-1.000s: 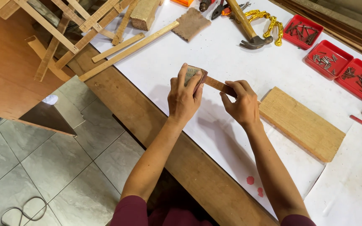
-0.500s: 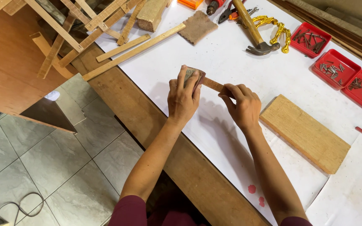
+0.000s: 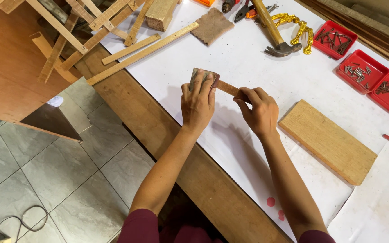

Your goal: The recorder is sanding small wooden pieces and measuring them on a workbench.

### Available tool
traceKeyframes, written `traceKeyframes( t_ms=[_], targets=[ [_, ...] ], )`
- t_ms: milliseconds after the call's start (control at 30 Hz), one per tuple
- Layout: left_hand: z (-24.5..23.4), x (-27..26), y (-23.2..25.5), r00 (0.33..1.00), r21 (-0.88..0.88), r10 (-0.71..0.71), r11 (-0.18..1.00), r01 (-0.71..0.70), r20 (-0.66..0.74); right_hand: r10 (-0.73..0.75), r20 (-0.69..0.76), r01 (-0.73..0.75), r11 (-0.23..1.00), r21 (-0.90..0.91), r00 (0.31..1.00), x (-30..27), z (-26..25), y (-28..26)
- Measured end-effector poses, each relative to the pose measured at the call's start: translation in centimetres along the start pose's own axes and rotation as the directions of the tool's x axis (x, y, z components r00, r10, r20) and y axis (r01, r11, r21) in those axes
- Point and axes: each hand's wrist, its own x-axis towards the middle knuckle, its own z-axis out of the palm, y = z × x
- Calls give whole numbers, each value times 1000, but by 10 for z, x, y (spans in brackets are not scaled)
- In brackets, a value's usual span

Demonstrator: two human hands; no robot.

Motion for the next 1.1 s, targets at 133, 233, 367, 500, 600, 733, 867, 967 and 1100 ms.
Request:
traceKeyframes(
  t_ms=[133, 233, 367, 500, 600, 733, 867, 967, 1100],
  targets=[
    [-2, -3, 4, 999, 5, 34, 999, -34, -17, -17, -31, 17, 1000, 2, 999, -3, -4, -2],
    [-2, -3, 6, 999, -13, 32, 999, -32, 7, -8, -32, 8, 1000, -1, 999, -4, -5, -1],
    [17, -11, 19, 998, -63, 62, 996, -61, 10, 7, -26, -6, 1000, 25, 1000, -2, -1, -3],
    [-1, -15, 34, 976, -26, 208, 978, -207, 58, 74, 10, -75, 991, 108, 997, -6, 2, -2],
    [-10, -3, 8, 996, 23, 94, 995, -94, 5, 79, 11, -79, 993, 91, 997, -9, -5, -5],
    [10, -10, 27, 991, -50, 132, 990, -133, -25, 81, 6, -81, 993, 81, 997, 5, -2, -10],
    [-1, -5, 24, 979, 3, 201, 980, -201, -28, 175, 76, -185, 971, 152, 982, 0, -6, -6],
    [13, -20, 37, 981, 21, 190, 982, -190, -37, 170, 78, -179, 975, 135, 982, -3, -5, -4],
    [-12, -5, 36, 974, -94, 226, 970, -222, 33, 171, 84, -184, 966, 180, 982, -8, -13, 0]
  ],
)
